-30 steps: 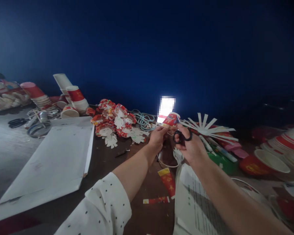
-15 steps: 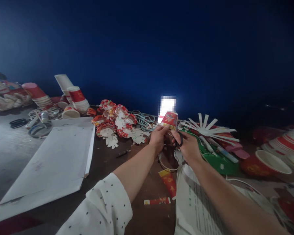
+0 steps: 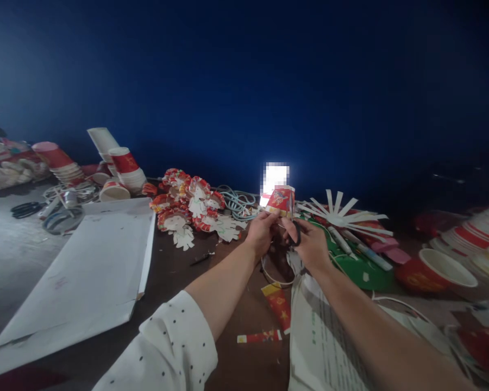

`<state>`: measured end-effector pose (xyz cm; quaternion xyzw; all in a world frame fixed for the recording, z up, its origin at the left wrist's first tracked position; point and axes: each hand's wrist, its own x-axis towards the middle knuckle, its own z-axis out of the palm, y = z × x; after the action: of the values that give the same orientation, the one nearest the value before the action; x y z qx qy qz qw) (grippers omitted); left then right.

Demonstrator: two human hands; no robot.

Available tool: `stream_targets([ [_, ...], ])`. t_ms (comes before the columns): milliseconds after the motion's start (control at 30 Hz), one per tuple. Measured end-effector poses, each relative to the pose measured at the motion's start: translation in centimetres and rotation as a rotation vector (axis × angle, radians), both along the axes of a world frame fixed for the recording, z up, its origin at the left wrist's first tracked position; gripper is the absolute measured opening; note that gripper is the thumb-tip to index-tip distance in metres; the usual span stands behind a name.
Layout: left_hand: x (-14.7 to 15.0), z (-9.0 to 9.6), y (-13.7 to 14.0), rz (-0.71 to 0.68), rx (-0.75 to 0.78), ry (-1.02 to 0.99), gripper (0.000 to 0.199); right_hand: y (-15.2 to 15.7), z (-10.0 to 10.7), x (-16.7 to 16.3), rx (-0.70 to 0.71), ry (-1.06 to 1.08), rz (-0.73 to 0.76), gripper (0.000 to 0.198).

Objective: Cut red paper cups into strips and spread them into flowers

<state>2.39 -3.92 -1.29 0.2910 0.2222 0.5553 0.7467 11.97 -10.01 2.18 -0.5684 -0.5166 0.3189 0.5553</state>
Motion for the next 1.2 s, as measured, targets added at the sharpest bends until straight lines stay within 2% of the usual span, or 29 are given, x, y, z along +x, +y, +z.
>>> stream_targets([
  [167, 0.2, -0.5, 0.2, -0.011, 0.018, 0.017, 0.036, 0.1, -0.2, -0.1, 0.007, 0.096, 0.047, 0.042],
  [500, 0.2, -0.4, 0.1, -0.031, 0.006, 0.002, 0.033, 0.0, -0.6, -0.1, 0.037, 0.116, 0.066, 0.037],
  [600, -0.1, 0.0, 0.0, -0.069, -0.063, -0.055, 0.029, -0.2, -0.4, -0.1, 0.035, 0.069, 0.037, 0.038],
  [767, -0.9, 0.7, 0.1, -0.07, -0.281, -0.215, 0.019, -0.2, -0.1, 0.1, 0.013, -0.03, -0.011, 0.037],
  [833, -1.0, 0.7, 0.3, -0.065, -0.308, -0.227, 0.015, -0.1, -0.1, 0.2, 0.007, -0.066, -0.018, 0.037],
  [1200, -1.0, -0.1, 0.8, -0.137, -0.215, -0.201, 0.01, 0.5, -1.3, 1.0, 0.029, -0.222, -0.019, 0.046],
])
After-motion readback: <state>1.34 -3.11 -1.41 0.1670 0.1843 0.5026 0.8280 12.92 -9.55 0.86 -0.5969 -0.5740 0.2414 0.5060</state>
